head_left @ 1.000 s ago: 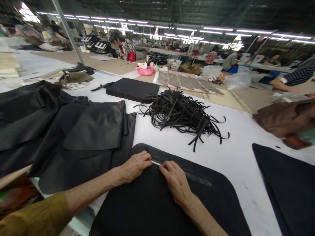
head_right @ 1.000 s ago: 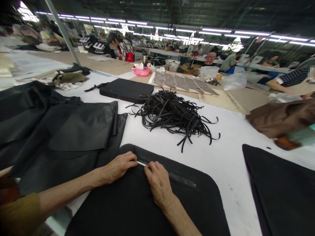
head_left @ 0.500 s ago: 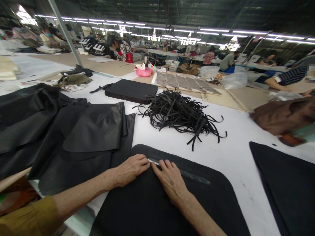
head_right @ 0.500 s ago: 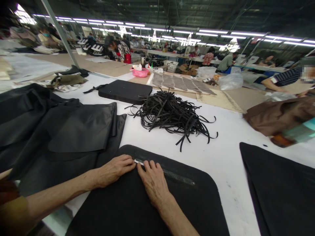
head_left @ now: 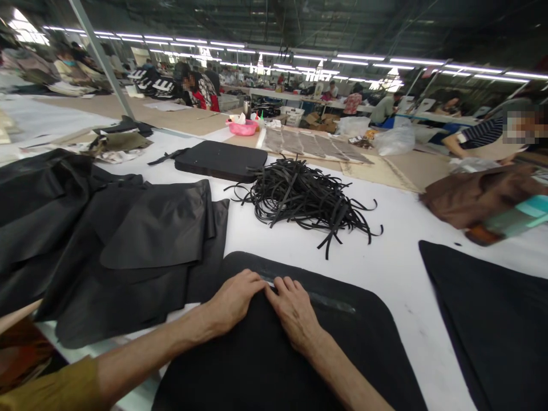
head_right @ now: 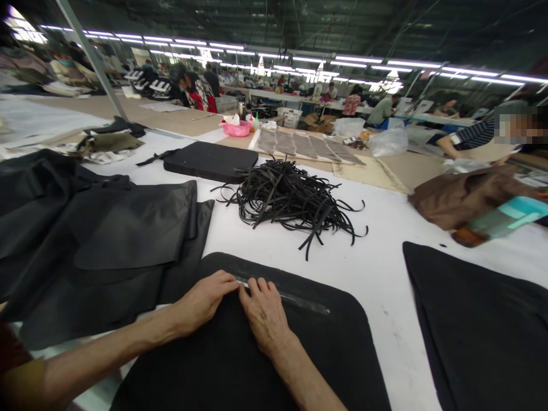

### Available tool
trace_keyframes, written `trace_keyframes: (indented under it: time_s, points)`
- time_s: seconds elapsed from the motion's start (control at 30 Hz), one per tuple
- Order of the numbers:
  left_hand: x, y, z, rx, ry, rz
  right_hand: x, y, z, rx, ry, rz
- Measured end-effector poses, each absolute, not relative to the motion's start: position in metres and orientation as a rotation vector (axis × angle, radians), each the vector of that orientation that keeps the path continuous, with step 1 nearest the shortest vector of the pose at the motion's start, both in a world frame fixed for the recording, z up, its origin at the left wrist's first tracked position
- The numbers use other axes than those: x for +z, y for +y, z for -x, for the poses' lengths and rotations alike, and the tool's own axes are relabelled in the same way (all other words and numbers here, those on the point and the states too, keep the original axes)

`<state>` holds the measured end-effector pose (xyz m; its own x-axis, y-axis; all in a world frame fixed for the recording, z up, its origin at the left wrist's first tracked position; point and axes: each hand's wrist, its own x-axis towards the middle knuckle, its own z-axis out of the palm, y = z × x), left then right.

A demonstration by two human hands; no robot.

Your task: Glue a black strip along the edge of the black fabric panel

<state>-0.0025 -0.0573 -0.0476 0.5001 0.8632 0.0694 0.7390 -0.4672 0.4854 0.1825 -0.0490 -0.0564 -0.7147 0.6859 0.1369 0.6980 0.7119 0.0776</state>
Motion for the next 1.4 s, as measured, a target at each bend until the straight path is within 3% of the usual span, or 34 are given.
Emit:
trace_keyframes:
  time_s: [0.23,0.6,0.97,1.23,1.4]
  points:
    - [-0.064,-0.07,-0.017,-0.009,1.405,-2.715,-0.06,-0.05,-0.204,-0.125,-2.824,1.11]
    - [-0.052,-0.076,-0.055,-0.323,1.61,-2.893,-0.061,-0.055,-0.251,-0.095,-2.804,1.172]
    - [-0.065,-0.077,-0.071,-0.315,1.694,-2.961,-0.061,-0.059,-0.299,-0.124,-2.831,1.194]
    - [-0.06,-0.063,-0.081,-0.207,1.205,-3.006,-0.056,-0.066,-0.325,-0.168,-2.837,1.235]
    - [-0.057,-0.067,-0.087,-0.155,1.253,-2.894,-0.059,-0.066,-0.331,-0.271,-2.824,1.232]
